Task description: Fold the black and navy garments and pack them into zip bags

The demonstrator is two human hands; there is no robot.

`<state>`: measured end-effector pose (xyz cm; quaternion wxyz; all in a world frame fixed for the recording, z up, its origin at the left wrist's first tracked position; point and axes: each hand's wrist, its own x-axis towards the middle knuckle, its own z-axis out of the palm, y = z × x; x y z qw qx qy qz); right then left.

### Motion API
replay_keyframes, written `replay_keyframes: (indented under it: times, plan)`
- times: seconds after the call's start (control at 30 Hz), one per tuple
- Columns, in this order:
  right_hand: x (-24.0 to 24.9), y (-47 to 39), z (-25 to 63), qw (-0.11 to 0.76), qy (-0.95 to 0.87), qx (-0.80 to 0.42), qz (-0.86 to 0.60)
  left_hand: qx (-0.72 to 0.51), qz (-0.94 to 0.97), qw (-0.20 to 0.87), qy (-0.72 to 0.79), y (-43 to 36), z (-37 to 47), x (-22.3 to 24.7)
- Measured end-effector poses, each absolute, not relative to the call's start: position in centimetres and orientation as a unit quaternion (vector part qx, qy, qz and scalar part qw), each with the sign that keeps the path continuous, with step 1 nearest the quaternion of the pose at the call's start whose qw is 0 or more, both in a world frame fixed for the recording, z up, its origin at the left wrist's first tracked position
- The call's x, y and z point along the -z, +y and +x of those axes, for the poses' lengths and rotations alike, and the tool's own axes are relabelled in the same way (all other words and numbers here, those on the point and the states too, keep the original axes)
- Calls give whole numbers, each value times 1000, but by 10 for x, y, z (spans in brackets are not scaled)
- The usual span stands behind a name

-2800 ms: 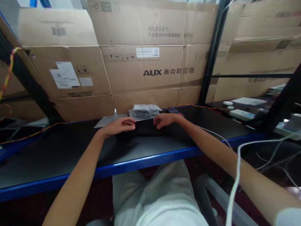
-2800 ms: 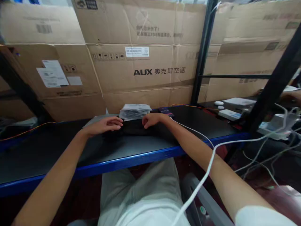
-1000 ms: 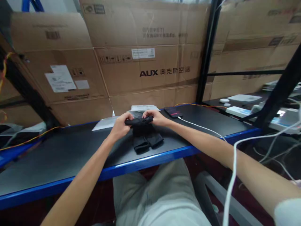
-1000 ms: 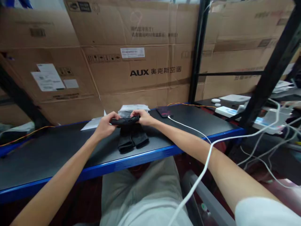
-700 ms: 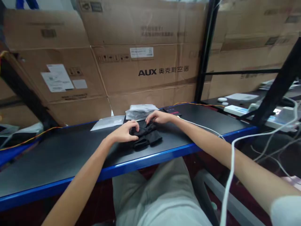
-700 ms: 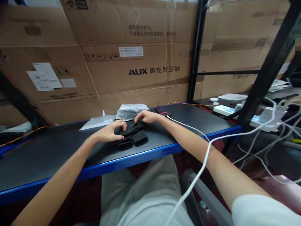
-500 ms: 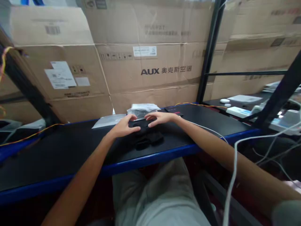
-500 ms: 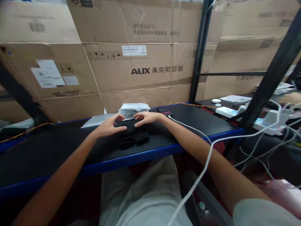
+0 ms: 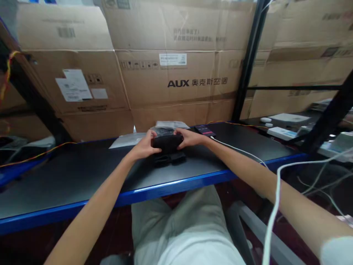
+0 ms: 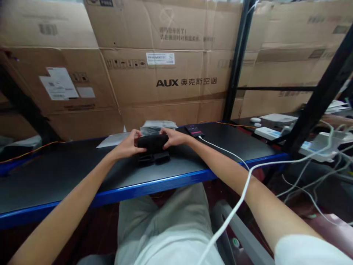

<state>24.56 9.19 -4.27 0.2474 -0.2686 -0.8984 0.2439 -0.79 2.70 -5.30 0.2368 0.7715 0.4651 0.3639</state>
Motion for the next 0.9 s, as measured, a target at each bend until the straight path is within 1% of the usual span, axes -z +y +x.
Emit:
replay_keyframes:
  times: [0.07, 0.13, 0.2, 0.27, 0.33, 0.37, 0.43, 0.5, 0.6, 0.67, 0.73, 0.83, 0.9]
  plan:
    - [44, 92, 242, 296, -898, -228, -231, -387, 775, 180, 467, 29, -8, 53]
    - [44, 92, 241, 302, -905, -224, -200, -361, 793, 127, 474, 29, -10, 51]
    - [43, 94, 242, 245, -925, -223, -185, -293, 826, 105, 471, 27, -13, 48]
    - [42, 95, 246, 164, -942, -225, -185, -216, 852, 119, 461, 22, -16, 42]
    - [39, 96, 251, 126, -947, -239, -176, -160, 857, 143, 469, 15, -19, 34]
    - [37, 95, 252, 131, -945, -252, -164, -146, 853, 154, 477, 11, -20, 31]
    - [33, 91, 253, 168, -936, -279, -137, -143, 845, 178, 484, 5, -20, 25]
    - [30, 85, 248, 224, -922, -287, -135, -178, 837, 196, 479, 2, -17, 24]
    - [35, 72, 234, 305, -902, -244, -186, -240, 827, 171, 479, 5, -7, 31]
    - [43, 66, 223, 317, -906, -192, -207, -239, 823, 150, 492, 9, -2, 38]
    - [54, 62, 213, 289, -920, -159, -212, -203, 825, 148, 505, 13, -1, 44]
    - [68, 58, 205, 197, -949, -142, -201, -124, 832, 167, 515, 17, -10, 48]
    - [72, 56, 204, 148, -961, -136, -190, -91, 830, 181, 520, 17, -16, 49]
